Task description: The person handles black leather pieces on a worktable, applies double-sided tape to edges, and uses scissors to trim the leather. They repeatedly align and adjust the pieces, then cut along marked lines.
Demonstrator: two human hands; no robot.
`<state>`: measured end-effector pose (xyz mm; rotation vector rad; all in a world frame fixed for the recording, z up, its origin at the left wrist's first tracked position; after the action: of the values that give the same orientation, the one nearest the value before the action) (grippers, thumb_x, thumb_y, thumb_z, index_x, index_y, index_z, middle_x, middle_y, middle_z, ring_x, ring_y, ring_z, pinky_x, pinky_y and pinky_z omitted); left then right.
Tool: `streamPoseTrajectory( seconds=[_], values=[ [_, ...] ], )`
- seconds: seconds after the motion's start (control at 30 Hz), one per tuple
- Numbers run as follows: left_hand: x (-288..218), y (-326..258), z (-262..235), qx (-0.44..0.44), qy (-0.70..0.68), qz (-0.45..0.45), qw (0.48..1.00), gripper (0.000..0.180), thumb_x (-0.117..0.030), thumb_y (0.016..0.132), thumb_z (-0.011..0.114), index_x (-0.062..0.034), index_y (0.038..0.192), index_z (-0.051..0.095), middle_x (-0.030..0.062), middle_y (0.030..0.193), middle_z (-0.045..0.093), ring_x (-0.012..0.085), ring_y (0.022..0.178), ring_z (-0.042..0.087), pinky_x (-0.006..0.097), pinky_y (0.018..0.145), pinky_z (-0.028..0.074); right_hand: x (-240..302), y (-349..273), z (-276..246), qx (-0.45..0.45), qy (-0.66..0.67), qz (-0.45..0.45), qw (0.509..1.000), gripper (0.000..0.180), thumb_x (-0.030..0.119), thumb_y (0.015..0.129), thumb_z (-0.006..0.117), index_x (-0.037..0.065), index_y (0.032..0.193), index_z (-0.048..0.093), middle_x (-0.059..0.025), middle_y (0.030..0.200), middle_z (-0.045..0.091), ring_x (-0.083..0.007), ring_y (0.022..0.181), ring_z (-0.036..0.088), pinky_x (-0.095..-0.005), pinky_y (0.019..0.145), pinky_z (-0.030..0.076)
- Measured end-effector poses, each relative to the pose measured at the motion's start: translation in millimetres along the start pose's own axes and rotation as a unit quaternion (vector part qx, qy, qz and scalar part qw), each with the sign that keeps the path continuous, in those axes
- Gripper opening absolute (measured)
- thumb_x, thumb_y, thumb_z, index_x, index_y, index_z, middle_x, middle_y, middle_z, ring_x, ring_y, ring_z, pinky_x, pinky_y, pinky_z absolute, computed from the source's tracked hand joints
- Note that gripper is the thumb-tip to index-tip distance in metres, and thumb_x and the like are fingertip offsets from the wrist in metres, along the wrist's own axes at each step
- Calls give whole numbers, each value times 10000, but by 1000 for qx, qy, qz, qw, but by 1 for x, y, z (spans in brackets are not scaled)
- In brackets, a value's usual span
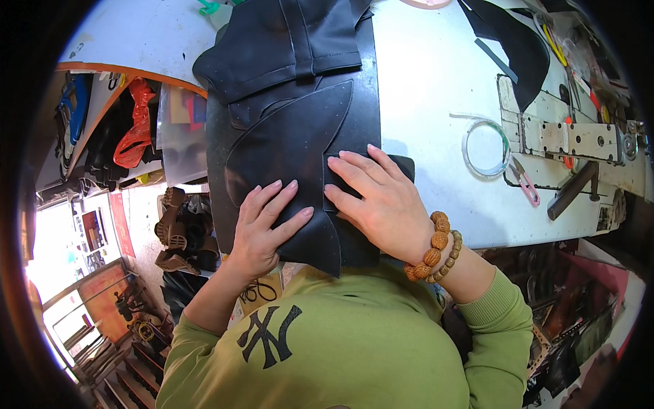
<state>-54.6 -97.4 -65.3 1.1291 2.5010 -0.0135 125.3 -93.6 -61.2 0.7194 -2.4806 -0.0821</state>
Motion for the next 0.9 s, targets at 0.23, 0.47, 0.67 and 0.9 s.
streamPoseTrajectory(
  seconds=[0.23,0.47,0.67,0.9],
  values=[
    [0,0,1,9,3,3,1000,443,-89,774,545,-212,1184,660,94,1370,527,293,1240,486,477,1040,361,0,0,1,1,-2,1,1000,342,128,728,735,92,1061,663,-108,1290,559,-269,1262,484,-476,1093,347],
    [1,0,2,14,3,10,1000,442,-93,785,543,-214,1196,653,88,1369,528,285,1243,482,472,1054,342,0,2,-1,5,0,5,1000,410,134,736,740,74,1122,616,-99,1288,553,-261,1255,482,-459,1096,345],
    [1,0,2,17,10,11,1000,441,-97,789,542,-216,1199,650,83,1369,529,278,1241,484,467,1056,337,5,6,-4,19,-47,-19,999,488,168,758,724,89,1218,584,-77,1392,481,-253,1313,428,-456,1119,304],
    [1,0,1,60,23,38,997,481,-184,746,591,-187,1225,623,110,1393,494,310,1252,464,504,1043,340,1,14,-1,101,-51,-29,993,561,214,752,728,100,1276,564,-64,1431,451,-251,1376,348,-473,1144,236]
  ],
)
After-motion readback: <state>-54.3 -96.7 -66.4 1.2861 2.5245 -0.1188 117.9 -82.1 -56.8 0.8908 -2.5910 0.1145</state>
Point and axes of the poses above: each hand's wrist, its own y-axis towards the middle knuckle, its own z-axis out of the palm, x = y × z, the point moved 6 cm from there along y, towards the middle knuckle
